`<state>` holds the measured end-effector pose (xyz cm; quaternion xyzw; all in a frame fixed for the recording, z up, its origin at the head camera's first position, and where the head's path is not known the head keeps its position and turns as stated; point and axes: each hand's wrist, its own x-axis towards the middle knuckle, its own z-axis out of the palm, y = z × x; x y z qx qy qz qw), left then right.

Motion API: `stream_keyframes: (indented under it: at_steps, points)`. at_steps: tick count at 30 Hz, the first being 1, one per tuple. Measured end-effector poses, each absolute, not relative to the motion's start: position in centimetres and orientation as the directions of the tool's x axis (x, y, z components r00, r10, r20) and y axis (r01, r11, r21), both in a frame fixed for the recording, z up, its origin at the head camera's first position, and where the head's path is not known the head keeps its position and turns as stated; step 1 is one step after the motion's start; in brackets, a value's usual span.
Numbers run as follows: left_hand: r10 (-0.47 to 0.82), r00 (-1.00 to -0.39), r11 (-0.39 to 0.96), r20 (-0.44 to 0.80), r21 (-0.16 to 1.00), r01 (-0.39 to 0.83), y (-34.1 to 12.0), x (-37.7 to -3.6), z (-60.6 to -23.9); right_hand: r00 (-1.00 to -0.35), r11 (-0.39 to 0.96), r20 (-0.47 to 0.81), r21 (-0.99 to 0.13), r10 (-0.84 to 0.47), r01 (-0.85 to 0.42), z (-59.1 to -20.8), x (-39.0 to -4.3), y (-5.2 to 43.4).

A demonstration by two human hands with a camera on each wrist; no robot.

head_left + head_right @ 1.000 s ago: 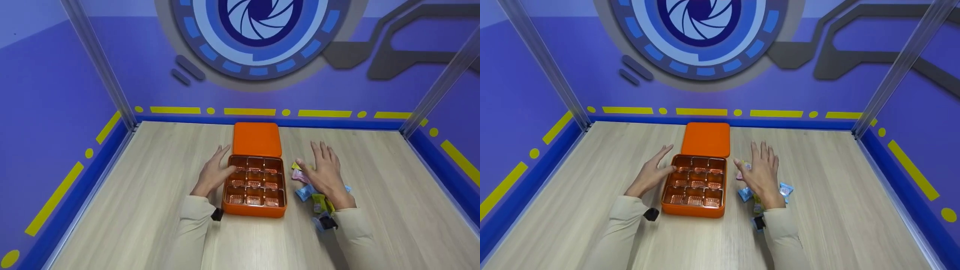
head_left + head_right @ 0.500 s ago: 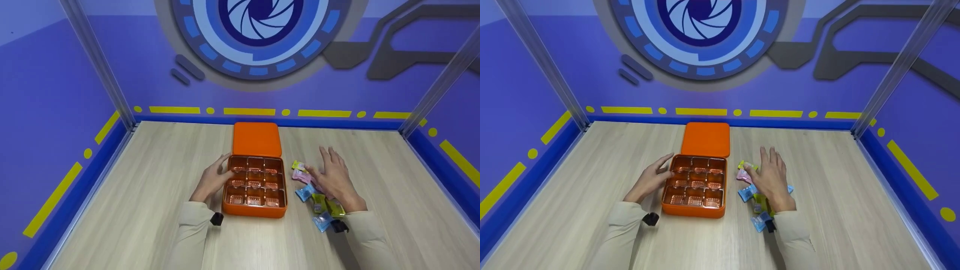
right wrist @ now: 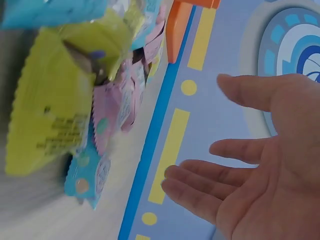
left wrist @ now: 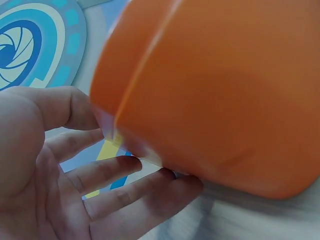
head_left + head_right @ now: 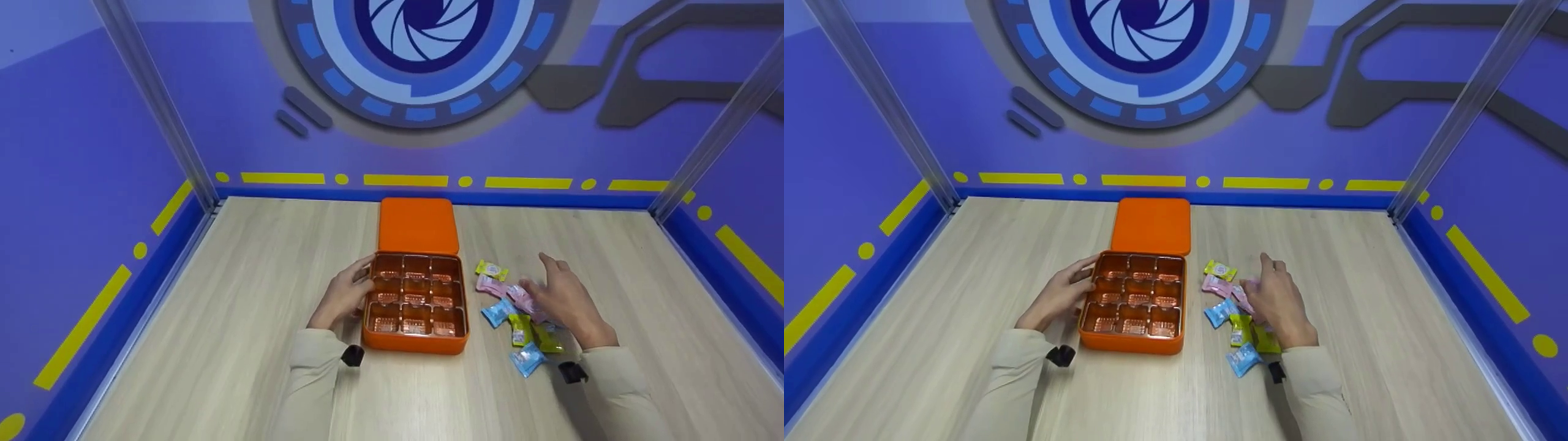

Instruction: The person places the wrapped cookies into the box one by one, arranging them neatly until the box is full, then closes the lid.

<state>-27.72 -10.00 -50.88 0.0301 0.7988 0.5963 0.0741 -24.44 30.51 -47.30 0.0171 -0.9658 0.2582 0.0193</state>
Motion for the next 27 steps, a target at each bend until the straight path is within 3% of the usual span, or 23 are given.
stream_keyframes:
  at_steps: [9, 27]
  points:
    - [0.174, -0.979, 0.213, -0.108, 0.975, -0.070, -10.1, -27.7, -50.8, -1.000, 0.887, -0.006, -0.462, 0.001, 0.004, -47.4, -23.9, 32.0]
    - [0.141, -0.985, 0.249, -0.102, 0.966, -0.065, -10.0, -27.6, -50.9, -0.995, 0.913, -0.080, -0.397, 0.065, 0.091, -48.5, -23.1, 33.3]
